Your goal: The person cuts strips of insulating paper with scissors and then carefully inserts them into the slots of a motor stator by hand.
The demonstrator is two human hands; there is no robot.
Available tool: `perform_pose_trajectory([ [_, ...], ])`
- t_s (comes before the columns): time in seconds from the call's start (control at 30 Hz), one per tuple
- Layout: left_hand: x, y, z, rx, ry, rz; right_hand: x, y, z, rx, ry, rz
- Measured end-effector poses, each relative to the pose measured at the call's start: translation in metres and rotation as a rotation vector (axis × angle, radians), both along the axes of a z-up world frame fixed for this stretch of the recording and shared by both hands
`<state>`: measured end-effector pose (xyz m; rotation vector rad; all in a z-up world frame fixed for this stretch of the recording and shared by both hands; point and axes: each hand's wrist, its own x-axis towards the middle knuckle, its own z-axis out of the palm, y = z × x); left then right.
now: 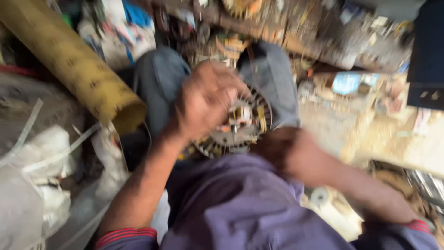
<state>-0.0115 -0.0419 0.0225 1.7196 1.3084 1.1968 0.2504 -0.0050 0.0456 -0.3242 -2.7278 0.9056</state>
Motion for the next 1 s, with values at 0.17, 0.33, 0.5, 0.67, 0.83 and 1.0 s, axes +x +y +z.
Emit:
perform_pose_trajectory([
  [0.17,0.022,-0.026,0.02,0.325,0.338,-0.026,-0.017,0.064,-0.063,-0.198,0.039,-0.405],
  [0.33,0.021,0.026,-0.034,-0.238,0.068,-0.043,-0.032,0.077,-0.054,0.215,-0.108,-0.507],
  [0.5,-0.014,0.023,-0.018,-0.162,-0.116,-0.295,-0.001,-0.002,0.0,0.109,-0.002,0.102],
  [0.67,0.032,-0.036,0.017,0.634,0.812,0.066,0.004,0.053,-0.043,0.048,-0.03,-0.432],
  [0.83,0.021,0.026,-0.007,-0.019,0.079,-0.004,-0.041,0.082,-0.062,0.021,0.092,-0.706],
  [1.0,-0.017,0.048,-0.005,-0.231,0.247,-0.314,-0.015,0.006,-0.029,0.075,-0.049,-0.102],
])
